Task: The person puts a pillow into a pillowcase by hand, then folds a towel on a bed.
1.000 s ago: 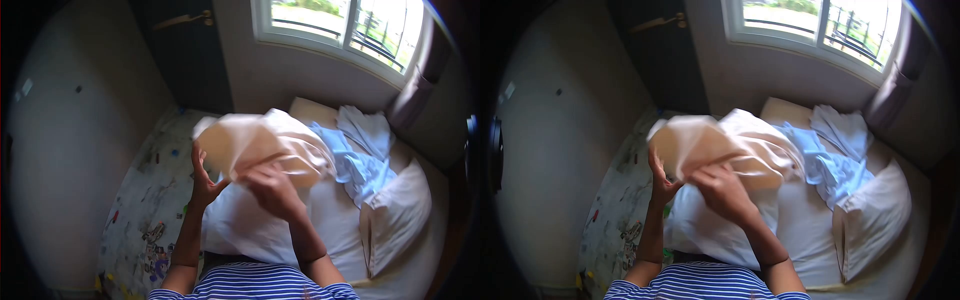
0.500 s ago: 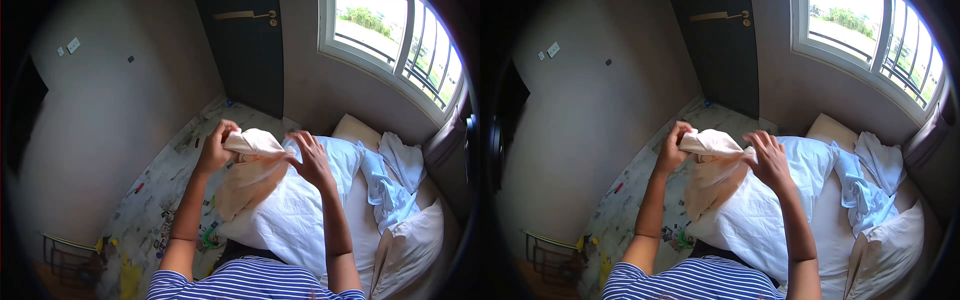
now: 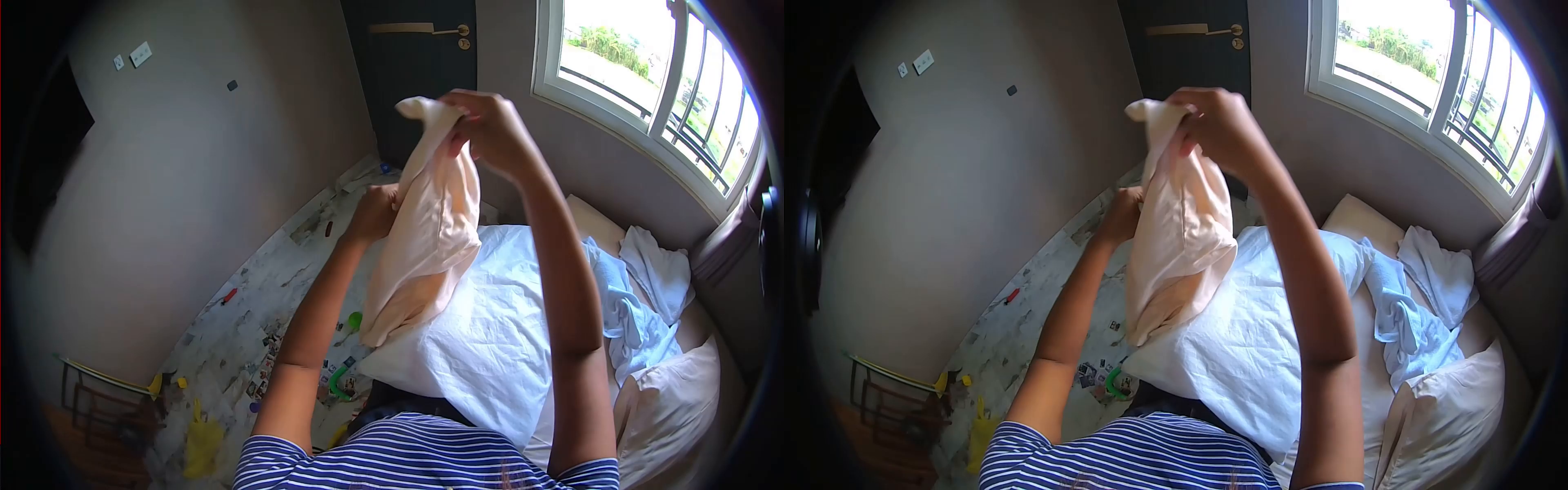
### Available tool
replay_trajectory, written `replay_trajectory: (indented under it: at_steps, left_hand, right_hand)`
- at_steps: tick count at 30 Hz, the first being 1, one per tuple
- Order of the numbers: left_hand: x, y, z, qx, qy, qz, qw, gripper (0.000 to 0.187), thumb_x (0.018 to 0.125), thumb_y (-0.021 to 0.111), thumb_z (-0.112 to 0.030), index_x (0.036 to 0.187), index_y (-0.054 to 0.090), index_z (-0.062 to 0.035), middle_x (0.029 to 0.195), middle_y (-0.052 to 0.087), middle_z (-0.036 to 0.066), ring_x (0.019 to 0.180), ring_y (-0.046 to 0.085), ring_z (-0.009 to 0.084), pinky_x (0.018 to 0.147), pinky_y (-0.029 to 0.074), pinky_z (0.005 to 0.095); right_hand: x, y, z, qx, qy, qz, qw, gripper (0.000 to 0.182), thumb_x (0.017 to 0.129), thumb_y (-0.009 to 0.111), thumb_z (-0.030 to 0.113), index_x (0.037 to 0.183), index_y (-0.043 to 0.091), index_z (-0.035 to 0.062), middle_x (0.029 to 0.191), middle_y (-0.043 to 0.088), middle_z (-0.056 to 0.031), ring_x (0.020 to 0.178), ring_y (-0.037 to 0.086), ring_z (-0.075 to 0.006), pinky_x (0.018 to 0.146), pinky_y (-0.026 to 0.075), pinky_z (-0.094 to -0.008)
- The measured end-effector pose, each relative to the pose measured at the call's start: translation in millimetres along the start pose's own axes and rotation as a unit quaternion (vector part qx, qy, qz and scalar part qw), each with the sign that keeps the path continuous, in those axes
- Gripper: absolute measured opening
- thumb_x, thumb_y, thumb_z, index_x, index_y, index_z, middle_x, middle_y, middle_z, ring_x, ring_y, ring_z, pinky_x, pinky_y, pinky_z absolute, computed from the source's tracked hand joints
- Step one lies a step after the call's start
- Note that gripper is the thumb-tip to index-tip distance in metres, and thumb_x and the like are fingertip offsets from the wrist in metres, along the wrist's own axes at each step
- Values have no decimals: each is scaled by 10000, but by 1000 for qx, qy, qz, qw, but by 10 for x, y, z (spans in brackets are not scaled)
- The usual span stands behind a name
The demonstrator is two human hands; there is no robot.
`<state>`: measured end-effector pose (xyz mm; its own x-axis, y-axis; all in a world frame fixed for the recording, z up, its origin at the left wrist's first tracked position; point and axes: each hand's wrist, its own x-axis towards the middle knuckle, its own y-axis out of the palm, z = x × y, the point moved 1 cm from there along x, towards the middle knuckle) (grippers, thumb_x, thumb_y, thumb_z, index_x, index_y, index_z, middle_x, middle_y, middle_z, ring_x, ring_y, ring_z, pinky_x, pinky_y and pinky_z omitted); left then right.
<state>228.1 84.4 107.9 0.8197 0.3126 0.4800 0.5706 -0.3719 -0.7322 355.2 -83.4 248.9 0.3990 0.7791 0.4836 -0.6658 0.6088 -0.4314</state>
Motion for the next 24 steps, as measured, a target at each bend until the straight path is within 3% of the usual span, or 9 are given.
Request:
replay_trajectory:
  at_steps: [2,5,8,12,14,18,21,23,24]
  left_hand:
    - [-6,259,271,-37,-50,17,998,346,805,621,-367,822,639,-23,748,596,153,658,600,307,612,500,356]
    - [17,503,799,58,188,-160,967,392,823,612,-421,780,616,-32,611,559,144,547,586,294,566,474,371]
    - [80,168,760,-27,-48,-73,996,417,836,616,-463,767,616,-51,589,543,68,536,550,189,510,428,331]
    - [362,-449,712,-92,-7,-172,981,346,760,748,-402,744,588,-96,567,382,-80,557,341,42,489,308,207]
    - [520,-640,785,-154,0,-85,984,362,743,764,-397,722,561,-98,568,388,-85,552,337,36,499,299,202]
    - [466,-966,705,-121,-51,111,985,339,745,765,-371,834,577,-103,658,481,-66,616,434,26,545,353,190]
    - [194,-793,562,-251,-85,169,949,333,779,743,-292,978,563,-95,828,574,-25,736,545,54,612,441,221]
    - [-14,-486,861,-279,-97,336,894,401,787,712,-198,1120,517,-89,1013,605,29,855,592,96,707,495,268]
    - [-174,-265,1026,-184,-64,360,912,373,781,697,-160,1109,543,-68,989,624,48,846,597,108,722,497,278]
  right_hand:
    - [26,-190,-90,-6,-7,-17,1000,300,799,541,-57,1060,649,44,857,671,-118,678,682,-154,607,564,-271]
    - [-19,-448,-428,46,23,-43,998,266,815,547,-53,1059,634,9,889,662,-121,723,677,-162,634,574,-268]
    - [-77,-695,-847,91,96,-64,989,228,823,545,-58,1038,618,-32,899,650,-123,778,669,-179,700,576,-272]
    - [-204,-822,-1155,150,90,-46,984,283,819,646,93,1058,589,-48,926,626,-158,855,653,-210,811,559,-318]
    - [-276,-752,-1080,122,73,-19,990,405,818,686,243,1125,582,0,1008,613,-120,918,630,-189,847,542,-338]
    - [-83,-652,-1054,-67,122,-21,990,292,786,699,257,1002,683,61,936,664,-112,770,655,-183,615,574,-277]
    - [43,-659,-1110,-146,106,-20,983,278,787,673,235,1001,683,57,908,665,-121,722,651,-173,571,570,-278]
    - [184,-699,-1263,-105,152,-64,981,243,784,658,218,985,701,89,829,670,-109,671,641,-177,504,521,-282]
    - [206,-702,-1257,-110,120,-90,983,248,781,661,218,987,700,85,801,667,-103,638,630,-167,505,514,-281]
